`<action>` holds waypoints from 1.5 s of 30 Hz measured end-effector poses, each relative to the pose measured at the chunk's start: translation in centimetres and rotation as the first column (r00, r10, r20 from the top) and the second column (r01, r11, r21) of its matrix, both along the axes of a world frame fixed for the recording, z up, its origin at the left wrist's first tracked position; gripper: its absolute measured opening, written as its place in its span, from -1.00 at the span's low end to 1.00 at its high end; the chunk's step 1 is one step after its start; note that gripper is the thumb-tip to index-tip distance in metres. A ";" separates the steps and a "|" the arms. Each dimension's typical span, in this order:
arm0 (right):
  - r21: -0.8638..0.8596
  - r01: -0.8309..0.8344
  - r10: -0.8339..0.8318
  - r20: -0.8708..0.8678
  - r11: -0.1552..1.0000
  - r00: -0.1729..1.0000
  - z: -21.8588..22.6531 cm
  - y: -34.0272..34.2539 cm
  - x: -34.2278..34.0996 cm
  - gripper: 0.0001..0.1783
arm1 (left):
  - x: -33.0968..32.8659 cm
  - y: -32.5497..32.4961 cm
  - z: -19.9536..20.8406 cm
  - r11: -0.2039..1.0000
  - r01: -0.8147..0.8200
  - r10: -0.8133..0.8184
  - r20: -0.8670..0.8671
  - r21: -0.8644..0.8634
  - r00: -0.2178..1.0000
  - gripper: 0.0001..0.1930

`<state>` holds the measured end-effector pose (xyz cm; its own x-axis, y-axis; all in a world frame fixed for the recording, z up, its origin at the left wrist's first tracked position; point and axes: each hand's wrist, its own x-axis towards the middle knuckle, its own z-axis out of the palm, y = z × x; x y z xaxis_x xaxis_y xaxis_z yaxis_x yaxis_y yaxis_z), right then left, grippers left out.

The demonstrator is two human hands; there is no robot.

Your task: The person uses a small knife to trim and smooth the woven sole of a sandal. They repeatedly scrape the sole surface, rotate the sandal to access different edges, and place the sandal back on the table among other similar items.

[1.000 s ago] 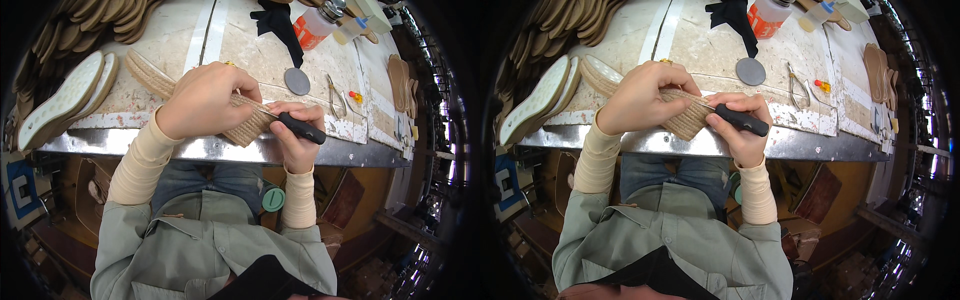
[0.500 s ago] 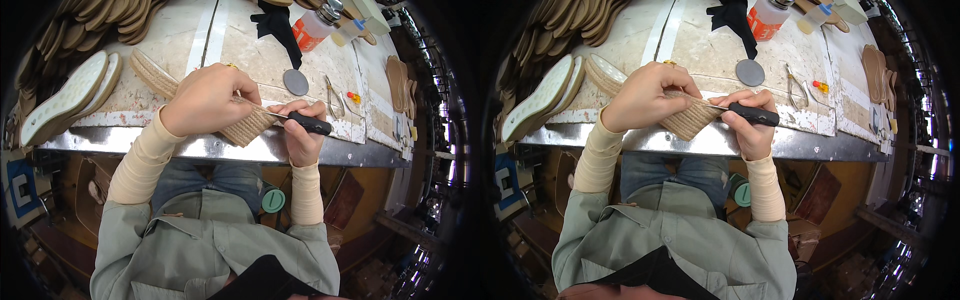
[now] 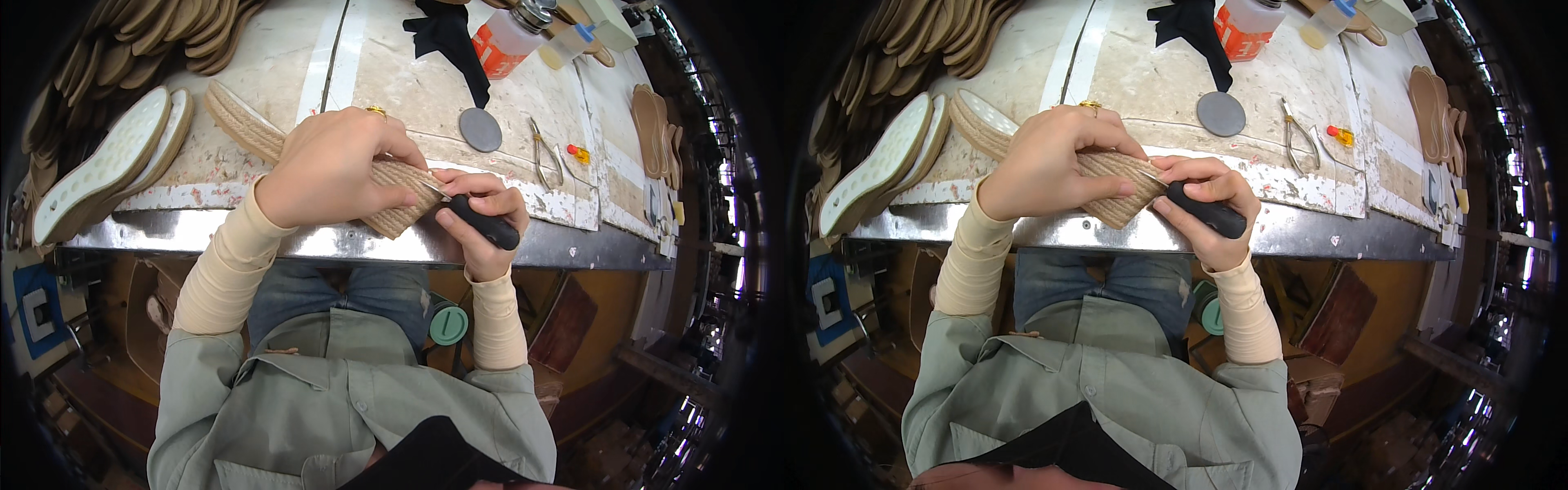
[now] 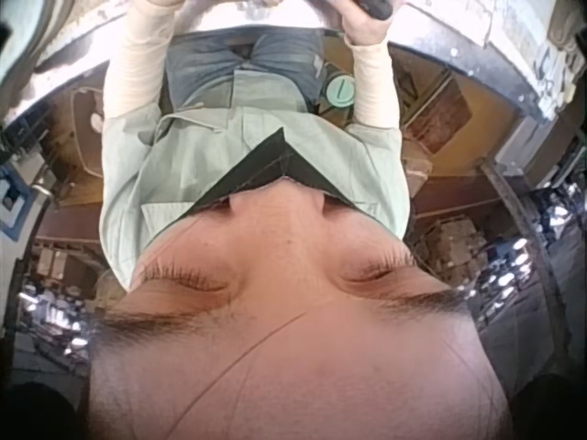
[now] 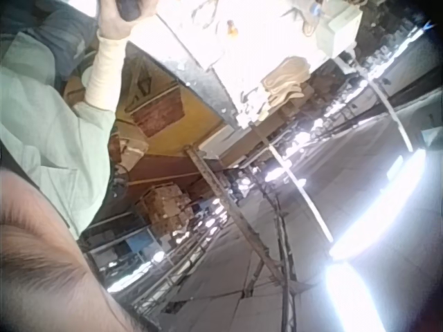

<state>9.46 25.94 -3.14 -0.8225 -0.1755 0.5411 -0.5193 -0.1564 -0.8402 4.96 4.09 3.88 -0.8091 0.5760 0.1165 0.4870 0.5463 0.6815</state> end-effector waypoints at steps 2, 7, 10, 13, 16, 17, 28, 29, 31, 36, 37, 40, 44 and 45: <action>-0.137 -0.060 0.077 0.125 0.989 0.989 0.0 0.4 0.0 -0.58 | 0.1 0.0 -0.1 1.000 -0.005 0.005 0.000 0.001 1.000 -0.70; -0.323 -0.072 0.140 0.191 0.944 0.972 0.4 0.4 -0.2 -0.57 | 0.1 -0.1 -0.5 1.000 -0.003 0.004 -0.036 0.018 0.999 -0.69; -0.127 -0.043 0.053 0.080 0.991 0.995 0.8 -0.5 -0.2 -0.56 | 0.1 -0.1 -0.3 1.000 -0.019 0.018 -0.043 -0.019 0.999 -0.68; -0.038 0.010 -0.010 0.006 0.999 1.000 0.8 -0.9 0.1 -0.56 | 0.1 -0.2 -0.4 0.999 -0.026 0.025 -0.042 -0.026 0.999 -0.68; 0.023 0.070 -0.068 -0.061 0.997 0.996 0.5 -1.2 0.5 -0.56 | 0.3 -0.1 -0.2 0.998 -0.034 0.033 -0.025 -0.043 0.999 -0.67; 0.027 0.081 -0.079 -0.074 0.996 0.994 0.4 -1.3 0.6 -0.56 | 0.3 -0.1 -0.1 0.998 -0.034 0.033 -0.016 -0.053 0.999 -0.67; 0.222 0.319 -0.198 -0.436 0.921 0.878 0.3 -2.8 1.2 -0.52 | 0.4 -0.3 -0.6 1.000 -0.008 0.010 -0.088 0.025 0.996 -0.70; 0.245 0.345 -0.194 -0.484 0.906 0.853 0.3 -2.9 1.0 -0.50 | 0.4 -0.4 -0.7 1.000 -0.002 0.004 -0.097 0.025 0.995 -0.70; 0.309 0.322 -0.151 -0.468 0.895 0.870 0.8 -2.6 1.0 -0.51 | 0.3 -0.5 -0.7 1.000 0.006 -0.005 -0.087 0.020 0.996 -0.71; -0.160 0.069 -0.069 0.007 0.985 0.998 0.0 -1.4 1.0 -0.53 | 0.3 -0.4 -0.5 0.999 0.001 0.002 -0.075 0.040 0.997 -0.71; -0.116 0.093 -0.098 -0.034 0.989 0.995 -0.2 -1.5 1.1 -0.52 | 0.3 -0.4 -0.6 0.999 0.001 0.002 -0.080 0.038 0.997 -0.71; 0.059 0.205 -0.190 -0.193 0.977 0.963 -0.7 -2.1 1.4 -0.50 | 0.2 -0.3 -0.6 1.000 -0.004 0.006 -0.076 0.022 0.997 -0.71; 0.122 0.288 -0.247 -0.273 0.950 0.930 -0.8 -2.7 1.7 -0.50 | 0.2 -0.4 -0.5 1.000 -0.022 0.022 -0.054 -0.004 0.998 -0.71; 0.131 0.293 -0.248 -0.279 0.947 0.928 -0.9 -2.7 1.7 -0.50 | 0.3 -0.4 -0.5 1.000 -0.023 0.023 -0.053 -0.007 0.998 -0.71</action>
